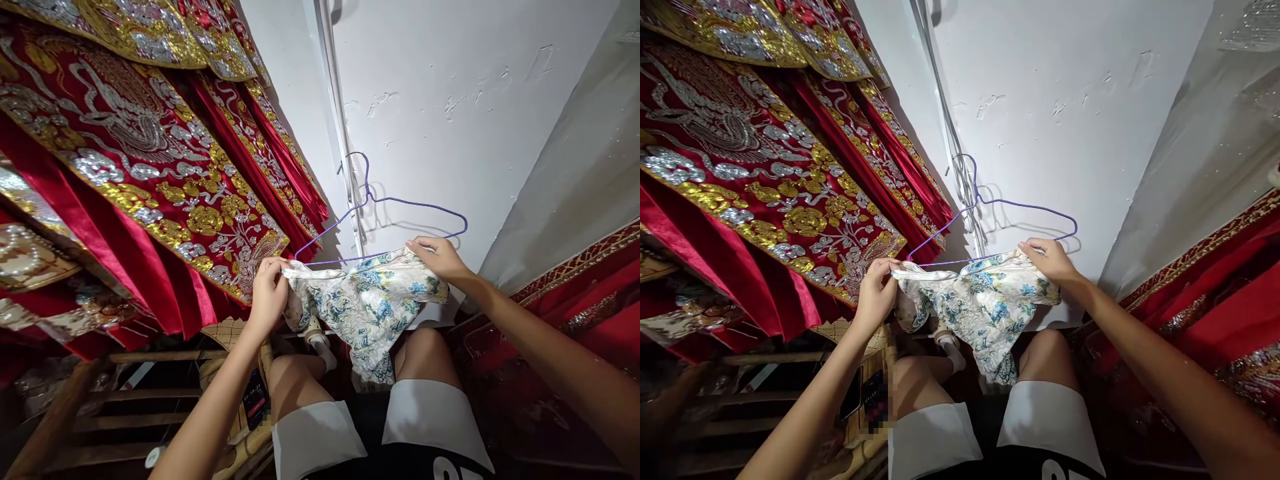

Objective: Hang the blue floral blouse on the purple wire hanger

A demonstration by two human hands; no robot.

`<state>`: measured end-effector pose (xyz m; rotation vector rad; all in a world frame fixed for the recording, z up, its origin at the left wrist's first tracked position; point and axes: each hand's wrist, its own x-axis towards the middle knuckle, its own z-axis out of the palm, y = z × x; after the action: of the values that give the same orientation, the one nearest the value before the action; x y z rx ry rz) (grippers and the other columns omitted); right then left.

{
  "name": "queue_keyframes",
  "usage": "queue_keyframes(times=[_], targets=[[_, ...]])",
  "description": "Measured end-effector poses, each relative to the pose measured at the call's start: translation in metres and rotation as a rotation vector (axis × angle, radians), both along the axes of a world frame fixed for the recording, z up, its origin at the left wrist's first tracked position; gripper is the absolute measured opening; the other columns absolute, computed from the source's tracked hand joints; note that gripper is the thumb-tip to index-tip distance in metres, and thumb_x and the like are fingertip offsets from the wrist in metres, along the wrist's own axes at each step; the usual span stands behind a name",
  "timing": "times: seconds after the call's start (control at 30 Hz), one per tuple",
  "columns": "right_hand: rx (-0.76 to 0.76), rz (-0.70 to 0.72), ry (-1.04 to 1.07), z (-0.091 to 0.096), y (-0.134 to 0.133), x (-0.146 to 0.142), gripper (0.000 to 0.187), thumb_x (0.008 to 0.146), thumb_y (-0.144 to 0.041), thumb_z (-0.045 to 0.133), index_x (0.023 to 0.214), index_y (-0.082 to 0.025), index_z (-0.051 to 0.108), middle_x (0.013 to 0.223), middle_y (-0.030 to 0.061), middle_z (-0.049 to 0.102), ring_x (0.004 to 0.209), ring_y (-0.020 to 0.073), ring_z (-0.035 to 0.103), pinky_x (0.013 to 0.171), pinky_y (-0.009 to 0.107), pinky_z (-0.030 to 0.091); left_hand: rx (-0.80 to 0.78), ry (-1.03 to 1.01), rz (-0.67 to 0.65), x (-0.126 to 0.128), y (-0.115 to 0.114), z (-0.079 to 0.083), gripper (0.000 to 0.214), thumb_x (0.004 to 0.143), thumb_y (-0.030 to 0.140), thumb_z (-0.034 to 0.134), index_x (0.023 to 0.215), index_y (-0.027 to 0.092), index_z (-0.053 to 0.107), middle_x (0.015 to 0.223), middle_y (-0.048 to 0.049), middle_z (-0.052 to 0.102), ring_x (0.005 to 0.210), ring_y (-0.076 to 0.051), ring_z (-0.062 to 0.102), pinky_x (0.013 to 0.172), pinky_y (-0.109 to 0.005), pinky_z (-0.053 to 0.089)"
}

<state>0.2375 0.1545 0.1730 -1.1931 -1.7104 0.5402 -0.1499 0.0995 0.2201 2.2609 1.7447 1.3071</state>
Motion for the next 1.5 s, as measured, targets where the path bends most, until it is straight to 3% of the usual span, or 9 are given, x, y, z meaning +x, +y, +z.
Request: queue_keyframes(times=[0.13, 0.27, 0.57, 0.77, 0.93, 1.1, 1.23, 1.4, 1.5], targets=[[0.016, -0.003, 0.011, -0.001, -0.005, 0.001, 0.046, 0.095, -0.057, 0.055, 0.067, -0.02, 0.055, 0.068, 0.0013, 0.052, 0.071, 0.0188, 0.049, 0.065, 0.03, 0.035, -0.14, 0.23, 0.069, -0.007, 0.014, -0.002, 0.024, 0.08, 0.008, 0.042, 0.081, 0.019, 0.062, 0.101, -0.013, 0.064, 0.098, -0.028, 0.065, 0.087, -0.036, 0.05], [-0.022, 0.02, 0.002, 0.001, -0.011, 0.003, 0.044, 0.095, -0.055, 0.056, 0.067, -0.02, 0.055, 0.07, 0.0015, 0.052, 0.07, 0.0184, 0.048, 0.064, 0.03, 0.035, -0.26, 0.321, 0.122, -0.007, 0.017, 0.002, 0.028, 0.085, 0.009, 0.04, 0.09, 0.021, 0.064, 0.078, -0.0084, 0.066, 0.074, -0.026, 0.064, 0.067, -0.031, 0.043], [-0.046, 0.031, 0.055, 0.008, -0.017, -0.004, 0.045, 0.091, -0.056, 0.058, 0.064, -0.021, 0.054, 0.068, 0.0015, 0.051, 0.07, 0.0187, 0.048, 0.064, 0.029, 0.037, -0.076, -0.004, 0.029, 0.011, 0.018, 0.024, 0.018, 0.079, 0.009, 0.04, 0.08, 0.02, 0.053, 0.07, 0.0023, 0.056, 0.062, -0.013, 0.045, 0.066, -0.021, 0.038], [-0.083, 0.028, 0.067, 0.002, -0.017, -0.01, 0.043, 0.091, -0.055, 0.058, 0.065, -0.02, 0.056, 0.068, 0.0018, 0.051, 0.071, 0.0189, 0.048, 0.064, 0.03, 0.035, -0.006, -0.003, 0.037, 0.002, 0.009, 0.017, 0.017, 0.081, 0.01, 0.039, 0.082, 0.021, 0.051, 0.078, 0.0007, 0.059, 0.068, -0.013, 0.05, 0.07, -0.021, 0.04], [-0.104, 0.07, 0.094, -0.002, -0.016, -0.013, 0.044, 0.091, -0.056, 0.059, 0.065, -0.021, 0.055, 0.067, 0.0009, 0.048, 0.069, 0.0184, 0.046, 0.063, 0.03, 0.035, 0.007, 0.023, 0.081, -0.003, -0.003, 0.029, 0.015, 0.082, 0.011, 0.041, 0.083, 0.021, 0.052, 0.073, 0.0014, 0.058, 0.067, -0.014, 0.051, 0.069, -0.022, 0.04], [-0.098, 0.076, 0.093, -0.003, -0.027, -0.02, 0.045, 0.093, -0.055, 0.056, 0.064, -0.021, 0.051, 0.066, 0.0001, 0.045, 0.066, 0.0175, 0.043, 0.061, 0.029, 0.034, 0.062, 0.026, 0.006, 0.005, 0.014, 0.048, 0.016, 0.08, 0.009, 0.041, 0.08, 0.02, 0.053, 0.071, 0.0022, 0.057, 0.064, -0.013, 0.048, 0.067, -0.023, 0.038], [-0.047, 0.009, 0.066, -0.007, -0.036, -0.028, 0.043, 0.094, -0.051, 0.055, 0.063, -0.021, 0.048, 0.063, -0.0011, 0.042, 0.063, 0.0154, 0.041, 0.058, 0.028, 0.033, 0.036, 0.061, -0.144, 0.039, 0.036, 0.06, 0.014, 0.081, 0.01, 0.044, 0.078, 0.02, 0.053, 0.078, -0.0015, 0.065, 0.072, -0.016, 0.057, 0.069, -0.025, 0.041], [0.048, -0.052, 0.017, -0.011, -0.042, -0.032, 0.039, 0.096, -0.047, 0.053, 0.068, -0.02, 0.06, 0.064, -0.0003, 0.057, 0.063, 0.0158, 0.053, 0.059, 0.026, 0.04, 0.061, 0.247, -0.108, 0.078, 0.053, 0.054, 0.033, 0.09, 0.011, 0.043, 0.115, 0.022, 0.061, 0.09, -0.0063, 0.073, 0.076, -0.022, 0.067, 0.067, -0.029, 0.042], [0.213, -0.068, -0.073, -0.015, -0.048, -0.02, 0.029, 0.095, -0.044, 0.058, 0.096, -0.022, 0.076, 0.073, 0.0007, 0.07, 0.057, 0.0146, 0.055, 0.058, 0.027, 0.044, 0.108, 0.306, -0.091, 0.073, 0.058, 0.044, 0.035, 0.099, 0.02, 0.04, 0.129, 0.024, 0.057, 0.094, -0.0065, 0.076, 0.078, -0.023, 0.071, 0.069, -0.029, 0.044]])
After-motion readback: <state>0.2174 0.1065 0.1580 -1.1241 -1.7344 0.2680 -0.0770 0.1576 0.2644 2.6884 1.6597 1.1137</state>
